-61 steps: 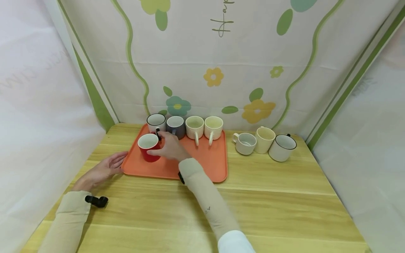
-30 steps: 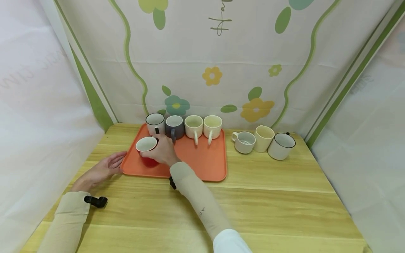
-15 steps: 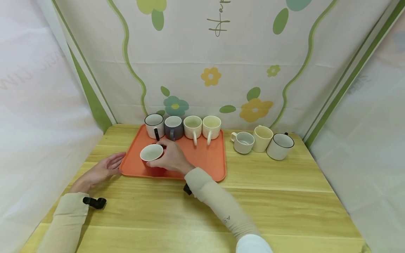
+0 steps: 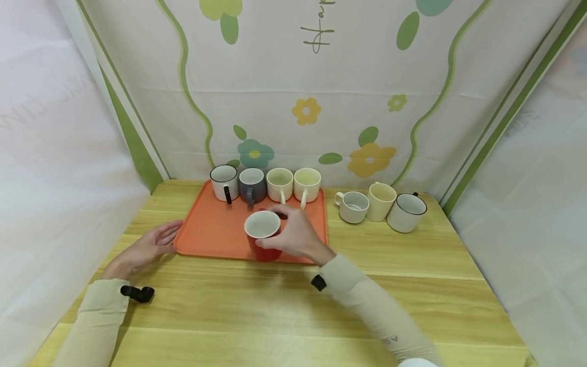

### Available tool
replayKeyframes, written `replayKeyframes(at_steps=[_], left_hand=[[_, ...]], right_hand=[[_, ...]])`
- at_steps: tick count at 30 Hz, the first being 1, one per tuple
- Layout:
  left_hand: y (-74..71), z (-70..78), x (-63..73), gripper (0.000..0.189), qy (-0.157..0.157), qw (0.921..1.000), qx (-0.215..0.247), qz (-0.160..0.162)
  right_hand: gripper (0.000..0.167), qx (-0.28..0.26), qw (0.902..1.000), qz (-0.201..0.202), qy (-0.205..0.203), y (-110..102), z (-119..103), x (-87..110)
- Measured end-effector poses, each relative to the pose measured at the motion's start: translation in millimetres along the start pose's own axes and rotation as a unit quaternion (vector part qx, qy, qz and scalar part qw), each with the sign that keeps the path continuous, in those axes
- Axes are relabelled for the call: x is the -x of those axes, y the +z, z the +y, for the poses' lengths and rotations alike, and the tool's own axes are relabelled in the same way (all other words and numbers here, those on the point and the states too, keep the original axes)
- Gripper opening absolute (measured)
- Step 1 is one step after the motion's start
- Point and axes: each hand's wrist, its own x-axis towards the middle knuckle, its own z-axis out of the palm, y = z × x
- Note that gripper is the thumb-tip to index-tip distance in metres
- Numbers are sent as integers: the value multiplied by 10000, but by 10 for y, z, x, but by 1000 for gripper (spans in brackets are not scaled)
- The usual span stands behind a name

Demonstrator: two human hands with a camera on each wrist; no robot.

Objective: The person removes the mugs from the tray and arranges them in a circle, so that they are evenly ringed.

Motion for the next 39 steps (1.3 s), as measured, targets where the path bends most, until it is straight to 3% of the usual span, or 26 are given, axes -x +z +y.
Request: replayKeyframes(at_steps=[10,18,22,29,39], left_hand=[[20,23,5,84,38,10000,-35,-33],[7,-1,-9,83,7,9999,-112,-12],[5,-9,-12,84,-42,9999,-122,12],[12,19,20,84,-21,9999,-123,8],[-1,-13,-9,83,58,10000,-23,-9]], right_hand=[[63,423,9975,452,342,-776,255,578],[61,1023,9852,1118,800,-1384,460,1053],[61,1415,9710,1462,1254,-1668,559,1304],[66,1614,9412,2067,2131,-2093,880,1691],[75,1546,8933,2957,3011,-2408,1308,1901]])
